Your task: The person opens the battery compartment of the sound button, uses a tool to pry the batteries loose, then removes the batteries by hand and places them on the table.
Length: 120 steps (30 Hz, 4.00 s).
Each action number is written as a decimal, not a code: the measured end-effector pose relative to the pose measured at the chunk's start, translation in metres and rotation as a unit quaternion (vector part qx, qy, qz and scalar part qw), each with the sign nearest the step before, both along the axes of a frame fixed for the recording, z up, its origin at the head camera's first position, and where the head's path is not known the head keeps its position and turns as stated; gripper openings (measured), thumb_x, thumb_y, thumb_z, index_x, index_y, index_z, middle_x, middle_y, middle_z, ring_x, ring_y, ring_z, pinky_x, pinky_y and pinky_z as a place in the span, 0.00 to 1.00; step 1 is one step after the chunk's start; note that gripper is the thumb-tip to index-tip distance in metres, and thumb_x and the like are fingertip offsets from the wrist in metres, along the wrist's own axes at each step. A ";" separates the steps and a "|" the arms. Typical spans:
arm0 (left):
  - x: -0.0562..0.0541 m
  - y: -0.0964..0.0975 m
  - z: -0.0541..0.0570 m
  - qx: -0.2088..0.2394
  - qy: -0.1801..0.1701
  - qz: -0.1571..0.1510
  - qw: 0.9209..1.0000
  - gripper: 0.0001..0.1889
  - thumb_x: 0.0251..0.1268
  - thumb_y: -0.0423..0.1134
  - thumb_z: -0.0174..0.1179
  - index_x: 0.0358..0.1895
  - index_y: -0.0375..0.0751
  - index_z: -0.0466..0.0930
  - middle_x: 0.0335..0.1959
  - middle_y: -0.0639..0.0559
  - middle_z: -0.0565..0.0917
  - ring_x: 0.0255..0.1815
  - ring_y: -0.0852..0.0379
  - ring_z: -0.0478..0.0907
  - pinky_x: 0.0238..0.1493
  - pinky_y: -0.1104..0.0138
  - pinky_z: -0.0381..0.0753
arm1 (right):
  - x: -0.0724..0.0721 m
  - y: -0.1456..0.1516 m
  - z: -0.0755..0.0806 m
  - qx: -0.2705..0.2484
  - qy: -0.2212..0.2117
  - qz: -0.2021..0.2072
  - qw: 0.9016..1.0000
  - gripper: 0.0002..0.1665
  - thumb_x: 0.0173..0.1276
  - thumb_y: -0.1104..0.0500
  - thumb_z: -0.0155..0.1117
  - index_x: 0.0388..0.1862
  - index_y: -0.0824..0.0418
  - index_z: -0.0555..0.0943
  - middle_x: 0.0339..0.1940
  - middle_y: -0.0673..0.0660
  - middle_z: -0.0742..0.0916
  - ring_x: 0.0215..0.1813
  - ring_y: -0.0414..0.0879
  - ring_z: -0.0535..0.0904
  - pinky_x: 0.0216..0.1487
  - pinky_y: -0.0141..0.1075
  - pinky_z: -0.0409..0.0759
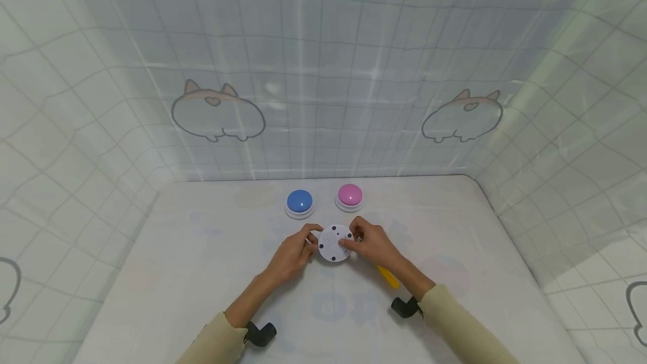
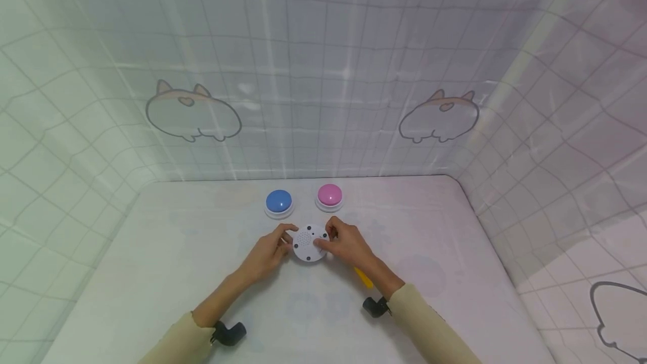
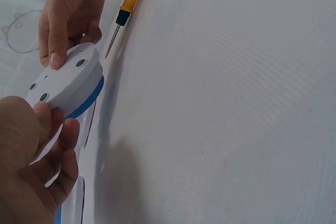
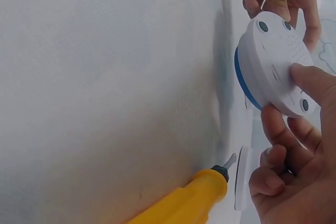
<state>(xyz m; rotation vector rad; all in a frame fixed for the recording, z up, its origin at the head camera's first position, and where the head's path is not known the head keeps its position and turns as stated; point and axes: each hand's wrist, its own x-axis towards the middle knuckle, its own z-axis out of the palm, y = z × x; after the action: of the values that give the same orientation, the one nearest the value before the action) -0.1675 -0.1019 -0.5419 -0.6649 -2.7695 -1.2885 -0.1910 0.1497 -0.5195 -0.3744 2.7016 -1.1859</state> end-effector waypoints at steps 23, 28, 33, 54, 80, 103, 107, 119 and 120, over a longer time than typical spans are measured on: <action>0.003 0.001 0.006 -0.067 -0.016 -0.035 0.997 0.52 0.45 0.53 0.80 0.77 0.63 0.62 0.46 0.58 0.66 0.37 0.62 0.71 0.37 0.71 0.72 | 0.006 -0.004 -0.004 -0.012 -0.053 0.038 0.998 0.24 0.66 0.43 0.70 0.47 0.53 0.69 0.19 0.50 0.86 0.21 0.39 0.66 0.23 0.31 0.62; 0.004 0.004 0.006 -0.085 -0.007 -0.037 0.996 0.54 0.44 0.50 0.82 0.78 0.61 0.61 0.48 0.56 0.64 0.37 0.62 0.69 0.38 0.71 0.71 | 0.006 -0.005 -0.004 -0.003 -0.066 0.042 0.997 0.23 0.67 0.43 0.69 0.46 0.53 0.69 0.20 0.48 0.87 0.21 0.39 0.65 0.22 0.32 0.61; 0.004 0.007 0.004 -0.104 -0.008 -0.034 0.994 0.57 0.43 0.49 0.82 0.79 0.64 0.57 0.50 0.54 0.64 0.37 0.61 0.69 0.39 0.70 0.71 | 0.006 -0.005 -0.003 0.007 -0.063 0.054 0.997 0.22 0.68 0.44 0.69 0.45 0.53 0.69 0.21 0.45 0.87 0.21 0.38 0.66 0.22 0.32 0.61; 0.006 0.015 0.001 -0.128 -0.032 0.001 0.991 0.54 0.47 0.60 0.78 0.79 0.60 0.58 0.51 0.51 0.65 0.36 0.57 0.71 0.37 0.67 0.73 | 0.005 -0.004 -0.008 0.090 -0.006 0.063 0.994 0.22 0.66 0.37 0.68 0.42 0.51 0.73 0.21 0.46 0.80 0.25 0.39 0.72 0.25 0.32 0.70; 0.005 0.016 0.008 -0.142 -0.045 0.007 0.989 0.53 0.48 0.64 0.75 0.79 0.58 0.60 0.47 0.52 0.66 0.34 0.58 0.71 0.33 0.69 0.72 | 0.012 -0.015 0.001 0.176 0.117 0.042 0.976 0.32 0.57 0.37 0.76 0.56 0.46 0.75 0.36 0.44 0.78 0.36 0.39 0.73 0.35 0.32 0.75; 0.004 0.013 0.005 -0.142 -0.056 0.003 0.988 0.54 0.50 0.66 0.72 0.80 0.59 0.56 0.50 0.50 0.66 0.32 0.59 0.71 0.34 0.67 0.73 | 0.016 -0.011 -0.005 0.214 0.343 0.180 0.897 0.26 0.60 0.38 0.74 0.53 0.49 0.85 0.38 0.46 0.81 0.37 0.36 0.73 0.35 0.25 0.76; 0.005 0.013 0.008 -0.138 -0.060 -0.003 0.989 0.53 0.51 0.65 0.72 0.80 0.58 0.57 0.50 0.50 0.67 0.33 0.58 0.71 0.34 0.66 0.73 | 0.015 -0.010 -0.006 0.211 0.367 0.190 0.886 0.26 0.59 0.37 0.74 0.52 0.49 0.86 0.37 0.46 0.81 0.36 0.37 0.73 0.35 0.25 0.76; 0.004 0.013 0.005 -0.142 -0.046 -0.019 0.989 0.53 0.52 0.63 0.73 0.80 0.58 0.56 0.49 0.50 0.66 0.31 0.60 0.69 0.31 0.69 0.70 | 0.013 -0.007 -0.008 0.203 0.411 0.214 0.863 0.27 0.59 0.38 0.75 0.50 0.52 0.86 0.38 0.46 0.82 0.39 0.37 0.75 0.39 0.25 0.78; 0.004 0.013 0.004 -0.142 -0.046 -0.019 0.989 0.53 0.52 0.63 0.73 0.80 0.58 0.56 0.49 0.50 0.66 0.31 0.60 0.69 0.31 0.69 0.70 | 0.013 -0.007 -0.008 0.203 0.412 0.216 0.861 0.26 0.59 0.38 0.75 0.50 0.52 0.86 0.38 0.46 0.82 0.39 0.37 0.75 0.39 0.25 0.78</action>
<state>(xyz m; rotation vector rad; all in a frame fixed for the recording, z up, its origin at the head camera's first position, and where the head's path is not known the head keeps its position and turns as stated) -0.1637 -0.0889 -0.5374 -0.6894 -3.0644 -0.9597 -0.1779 0.1423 -0.5276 -1.6166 3.1148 -0.3178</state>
